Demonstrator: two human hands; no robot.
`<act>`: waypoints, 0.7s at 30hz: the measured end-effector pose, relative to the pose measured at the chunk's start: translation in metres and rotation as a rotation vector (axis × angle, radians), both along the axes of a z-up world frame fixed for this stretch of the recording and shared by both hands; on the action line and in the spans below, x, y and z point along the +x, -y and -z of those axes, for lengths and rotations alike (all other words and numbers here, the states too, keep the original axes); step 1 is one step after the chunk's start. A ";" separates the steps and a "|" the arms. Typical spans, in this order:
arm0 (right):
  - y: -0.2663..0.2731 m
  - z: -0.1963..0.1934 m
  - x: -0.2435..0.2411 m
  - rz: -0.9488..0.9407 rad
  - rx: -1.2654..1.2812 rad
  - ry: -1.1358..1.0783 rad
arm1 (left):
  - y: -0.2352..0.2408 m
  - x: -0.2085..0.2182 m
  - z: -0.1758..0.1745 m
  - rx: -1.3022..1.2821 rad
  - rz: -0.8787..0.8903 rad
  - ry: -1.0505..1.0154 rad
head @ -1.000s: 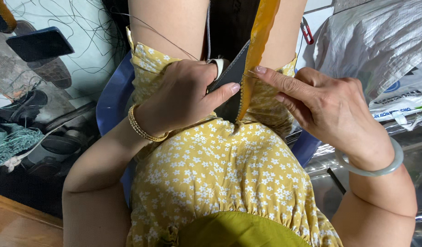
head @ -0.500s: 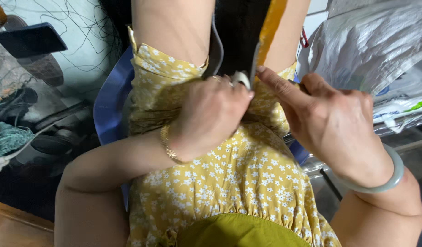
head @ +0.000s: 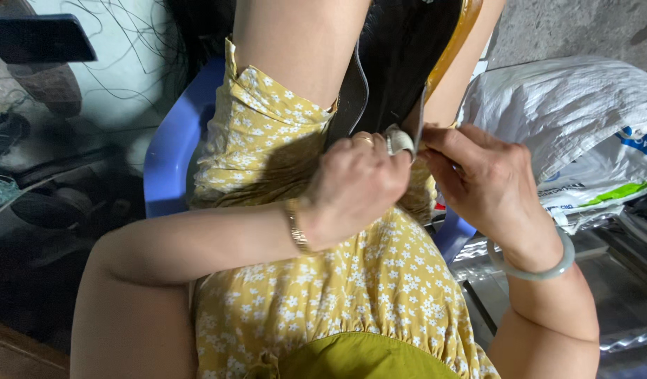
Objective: The person hand-sews the sole of a shoe using a needle and thread. They repeatedly push the needle through the sole and pull the thread tight to secure the stitching.
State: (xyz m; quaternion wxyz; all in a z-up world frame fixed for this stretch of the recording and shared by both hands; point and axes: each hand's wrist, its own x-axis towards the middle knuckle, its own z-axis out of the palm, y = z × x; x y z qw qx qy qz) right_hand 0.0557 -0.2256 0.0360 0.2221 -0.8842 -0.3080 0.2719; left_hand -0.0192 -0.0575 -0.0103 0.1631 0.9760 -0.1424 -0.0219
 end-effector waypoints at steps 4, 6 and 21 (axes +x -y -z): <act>0.004 -0.004 -0.005 -0.075 -0.104 0.120 | -0.067 0.015 -0.002 -0.321 0.054 0.065; 0.000 -0.004 -0.008 -0.115 -0.158 0.242 | -0.082 0.031 -0.023 -0.467 -0.014 -0.179; 0.005 0.009 -0.016 -0.112 -0.159 0.350 | -0.074 0.030 0.022 -0.682 0.114 -0.230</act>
